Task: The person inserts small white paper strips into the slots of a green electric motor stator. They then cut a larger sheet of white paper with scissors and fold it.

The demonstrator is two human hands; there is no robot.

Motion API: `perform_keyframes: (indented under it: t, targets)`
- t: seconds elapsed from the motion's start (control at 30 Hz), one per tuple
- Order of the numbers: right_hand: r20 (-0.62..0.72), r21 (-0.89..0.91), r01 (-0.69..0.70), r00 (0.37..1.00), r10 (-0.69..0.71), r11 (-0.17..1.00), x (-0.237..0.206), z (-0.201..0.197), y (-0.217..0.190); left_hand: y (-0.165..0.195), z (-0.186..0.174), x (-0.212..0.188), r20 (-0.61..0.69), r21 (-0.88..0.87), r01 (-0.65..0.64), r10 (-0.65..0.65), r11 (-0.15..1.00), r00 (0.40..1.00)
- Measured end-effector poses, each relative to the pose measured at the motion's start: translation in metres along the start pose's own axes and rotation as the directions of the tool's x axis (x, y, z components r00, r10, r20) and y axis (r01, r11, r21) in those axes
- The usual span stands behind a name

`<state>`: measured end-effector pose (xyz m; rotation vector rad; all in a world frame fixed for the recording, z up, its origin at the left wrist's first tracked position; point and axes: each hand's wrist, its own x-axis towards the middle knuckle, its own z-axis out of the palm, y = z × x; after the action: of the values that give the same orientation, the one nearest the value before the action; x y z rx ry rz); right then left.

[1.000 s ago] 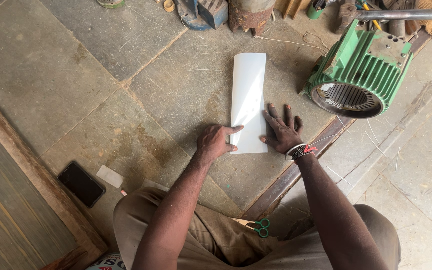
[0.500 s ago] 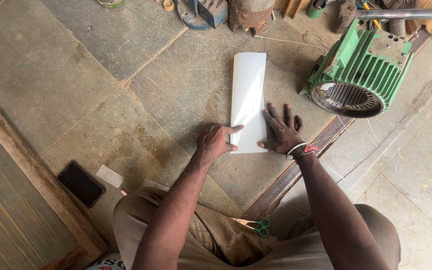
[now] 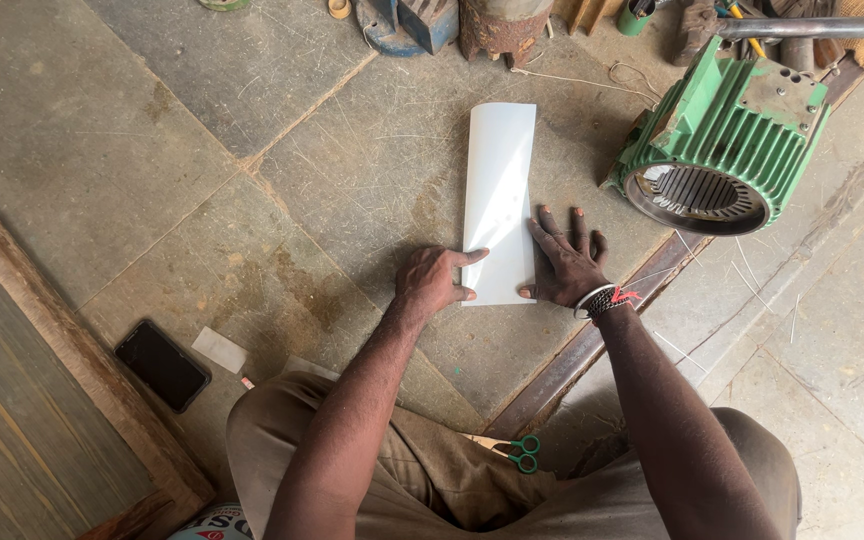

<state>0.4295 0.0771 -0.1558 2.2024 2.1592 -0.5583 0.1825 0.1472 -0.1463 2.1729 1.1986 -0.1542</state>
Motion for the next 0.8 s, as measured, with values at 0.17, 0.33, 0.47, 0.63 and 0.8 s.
perform_keyframes:
  t: [0.17, 0.33, 0.47, 0.63, 0.8]
  targets:
    - [0.005, -0.016, -0.002, 1.0, 0.002, 1.0, 0.0, -0.002, -0.001, 0.002, -0.003, -0.001, -0.007, -0.001, -0.002, 0.002, 1.0, 1.0]
    - [0.046, -0.024, -0.011, 0.999, 0.012, 1.0, 0.001, -0.003, -0.002, 0.004, -0.005, -0.003, -0.013, -0.005, -0.002, 0.002, 1.0, 1.0]
    - [0.108, -0.093, -0.046, 0.993, 0.056, 0.995, 0.003, -0.004, -0.009, 0.003, -0.006, -0.004, -0.019, -0.011, 0.004, -0.004, 1.0, 1.0]
    - [0.273, -0.177, -0.182, 0.935, 0.226, 0.967, 0.007, -0.013, -0.035, 0.002, 0.006, -0.021, -0.192, -0.014, 0.007, -0.01, 1.0, 0.981]
    - [0.394, -0.133, -0.299, 0.859, 0.328, 0.945, 0.008, -0.025, -0.048, 0.005, 0.028, -0.044, -0.204, -0.271, 0.373, -0.431, 0.887, 0.879]
